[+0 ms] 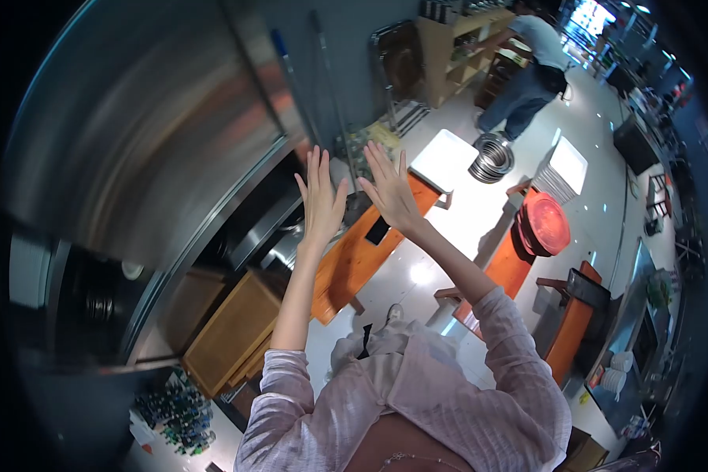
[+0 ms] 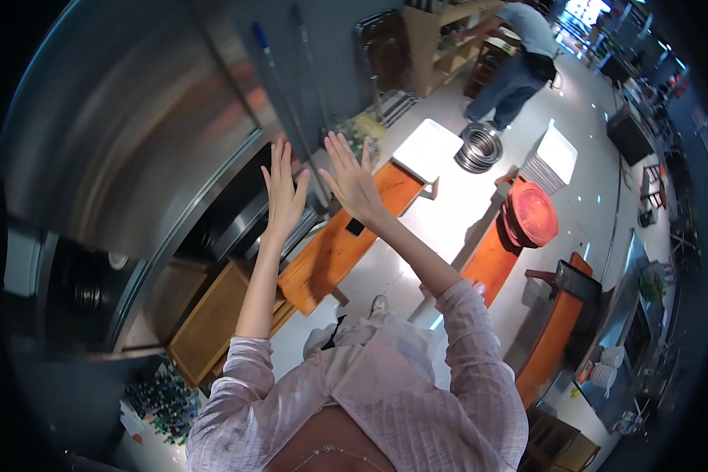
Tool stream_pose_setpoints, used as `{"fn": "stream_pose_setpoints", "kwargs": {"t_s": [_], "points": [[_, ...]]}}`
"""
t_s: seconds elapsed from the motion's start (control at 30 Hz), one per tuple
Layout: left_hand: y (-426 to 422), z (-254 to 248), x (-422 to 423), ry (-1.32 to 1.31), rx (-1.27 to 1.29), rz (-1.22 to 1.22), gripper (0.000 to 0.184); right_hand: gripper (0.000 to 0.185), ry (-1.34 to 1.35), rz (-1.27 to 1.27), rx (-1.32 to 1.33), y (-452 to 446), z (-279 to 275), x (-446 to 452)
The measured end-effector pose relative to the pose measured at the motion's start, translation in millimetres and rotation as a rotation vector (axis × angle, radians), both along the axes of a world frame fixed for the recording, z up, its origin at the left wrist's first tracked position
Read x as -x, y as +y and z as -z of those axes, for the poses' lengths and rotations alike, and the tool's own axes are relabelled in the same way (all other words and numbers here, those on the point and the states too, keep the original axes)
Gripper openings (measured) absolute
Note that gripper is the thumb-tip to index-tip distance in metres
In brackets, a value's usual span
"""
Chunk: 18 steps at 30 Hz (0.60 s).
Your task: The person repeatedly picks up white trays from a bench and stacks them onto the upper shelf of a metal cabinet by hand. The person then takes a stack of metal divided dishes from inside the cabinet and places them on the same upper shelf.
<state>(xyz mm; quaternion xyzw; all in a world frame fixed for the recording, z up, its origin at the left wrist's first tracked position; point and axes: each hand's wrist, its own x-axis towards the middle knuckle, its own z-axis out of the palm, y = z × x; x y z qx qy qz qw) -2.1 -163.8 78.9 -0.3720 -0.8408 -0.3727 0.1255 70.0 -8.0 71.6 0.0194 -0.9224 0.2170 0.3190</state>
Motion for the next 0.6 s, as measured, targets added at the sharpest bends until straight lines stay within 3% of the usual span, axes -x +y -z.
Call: {"fn": "stream_pose_setpoints", "kwargs": {"t_s": [0.43,0.6], "points": [[216.9,68.2,22.1,-0.174,0.112,0.264,0.06,0.058,-0.157,0.381,0.077,200.6,57.9,-44.6],[285.7,95.6,53.0,-0.259,0.109,0.295,0.058,0.058,-0.211,0.446,0.116,266.9,88.0,-22.4]]}}
